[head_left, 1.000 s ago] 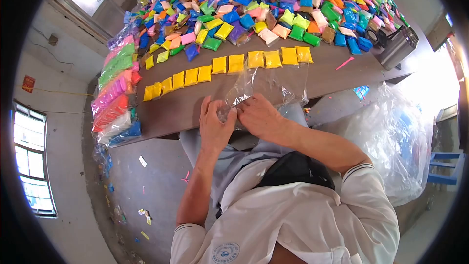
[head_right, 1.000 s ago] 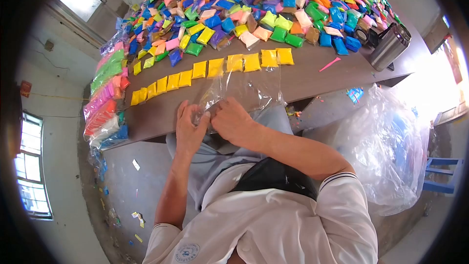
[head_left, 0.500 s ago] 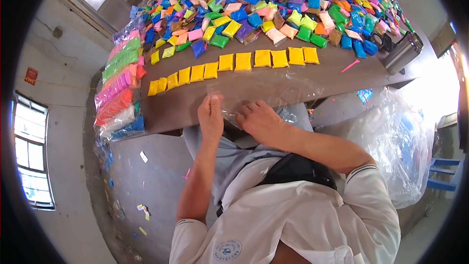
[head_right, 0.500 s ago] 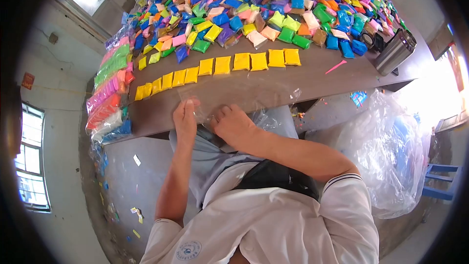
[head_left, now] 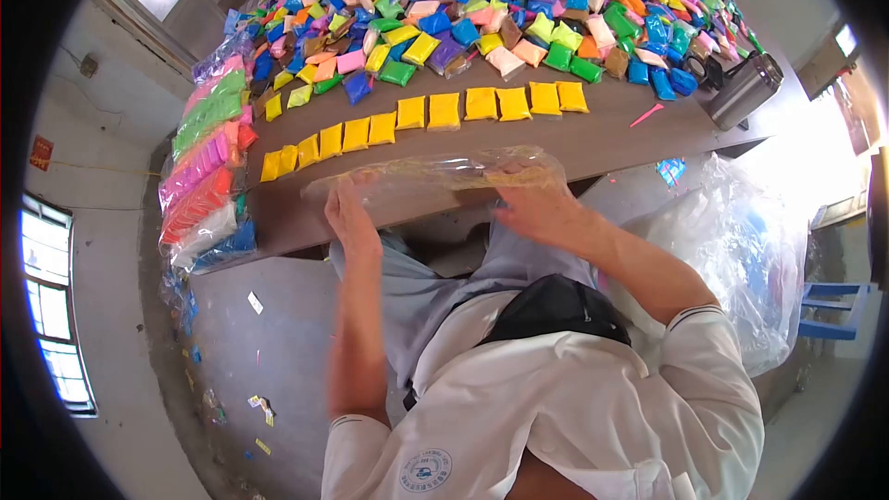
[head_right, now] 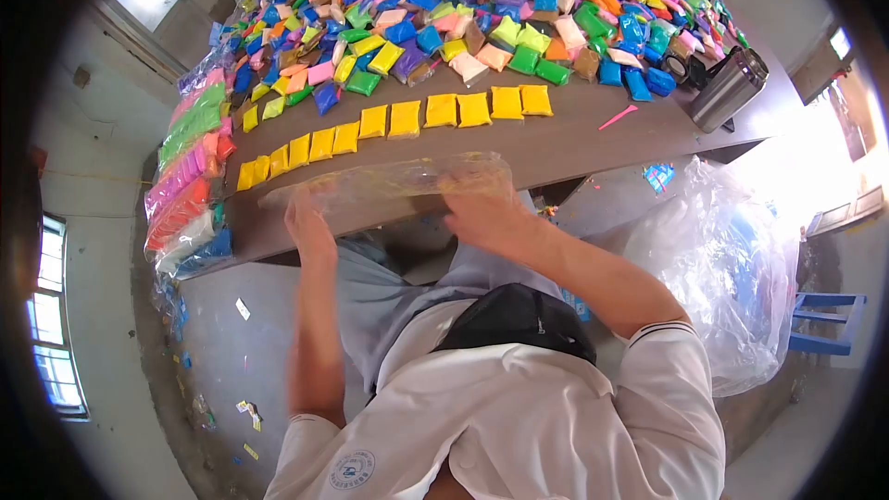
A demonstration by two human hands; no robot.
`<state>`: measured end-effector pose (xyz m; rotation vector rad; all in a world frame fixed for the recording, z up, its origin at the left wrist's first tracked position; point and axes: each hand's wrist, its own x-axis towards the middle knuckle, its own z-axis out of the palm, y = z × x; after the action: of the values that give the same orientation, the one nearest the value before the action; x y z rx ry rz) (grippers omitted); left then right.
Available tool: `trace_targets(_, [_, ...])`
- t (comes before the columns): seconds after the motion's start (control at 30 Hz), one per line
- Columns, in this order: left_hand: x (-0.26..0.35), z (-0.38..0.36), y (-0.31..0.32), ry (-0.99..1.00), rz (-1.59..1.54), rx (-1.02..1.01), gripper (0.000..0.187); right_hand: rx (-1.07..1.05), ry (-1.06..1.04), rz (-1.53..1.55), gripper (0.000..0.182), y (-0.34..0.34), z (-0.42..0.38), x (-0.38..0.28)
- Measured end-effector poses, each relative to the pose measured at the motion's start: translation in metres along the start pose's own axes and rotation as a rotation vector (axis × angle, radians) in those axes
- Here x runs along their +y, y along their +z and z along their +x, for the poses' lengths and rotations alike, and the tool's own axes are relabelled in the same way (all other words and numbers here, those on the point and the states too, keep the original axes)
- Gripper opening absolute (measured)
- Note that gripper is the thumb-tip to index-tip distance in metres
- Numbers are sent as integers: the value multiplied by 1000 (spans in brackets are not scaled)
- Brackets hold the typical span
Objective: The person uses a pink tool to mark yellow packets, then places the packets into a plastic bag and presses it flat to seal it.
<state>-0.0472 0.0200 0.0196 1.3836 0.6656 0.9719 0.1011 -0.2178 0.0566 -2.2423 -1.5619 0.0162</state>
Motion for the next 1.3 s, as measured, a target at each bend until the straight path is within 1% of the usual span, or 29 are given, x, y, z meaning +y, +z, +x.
trace_targets(0.07, [-11, -3, 8, -6, -73, -29, 31, -91, 52, 158, 43, -1, 12, -16])
trace_targets(0.17, [-13, -12, 21, -18, -57, -110, 33, 64, -130, 102, 40, 8, 35, -32])
trace_targets(0.27, [-16, -12, 21, -33, -61, -132, 30, -129, -158, 49, 41, 25, 63, -29])
trace_targets(0.37, [2, -19, 24, -115, 86, -100, 25, -47, -247, 131, 33, 52, 70, -31])
trace_targets(0.47, [-12, -14, 20, -89, 135, -125, 22, 121, -283, 91, 38, 82, 72, -48])
trace_targets(0.57, [-30, 2, 13, -61, 297, -147, 22, 62, -235, 83, 41, 96, 78, -61])
trace_targets(0.67, [-29, 10, 17, 56, 173, -67, 22, -58, -239, 138, 49, 76, 82, -61])
trace_targets(0.77, [-26, 8, 16, 0, 108, -30, 23, -128, -225, 102, 53, 63, 73, -43])
trace_targets(0.87, [-29, 6, 11, -43, 89, -43, 24, -153, -116, 4, 52, 33, 47, -12])
trace_targets(0.93, [-28, 3, 11, -57, 59, -42, 24, -277, 57, 5, 53, 15, 30, 13])
trace_targets(1.03, [-24, -6, 21, -53, 72, -35, 23, -262, 206, 29, 57, -5, 2, 28])
trace_targets(1.13, [-25, -4, 24, -44, 45, -54, 23, -23, -179, 388, 49, -29, -24, 12])
trace_targets(1.23, [-30, -5, 16, -76, 18, -47, 23, -396, -153, 930, 35, -88, -32, 4])
trace_targets(1.27, [-31, -6, 14, -90, 14, -35, 23, -165, -195, 911, 21, -96, -34, 11])
trace_targets(1.3, [-30, -6, 13, -74, 22, -90, 23, -46, 37, 950, 20, -101, -33, 23])
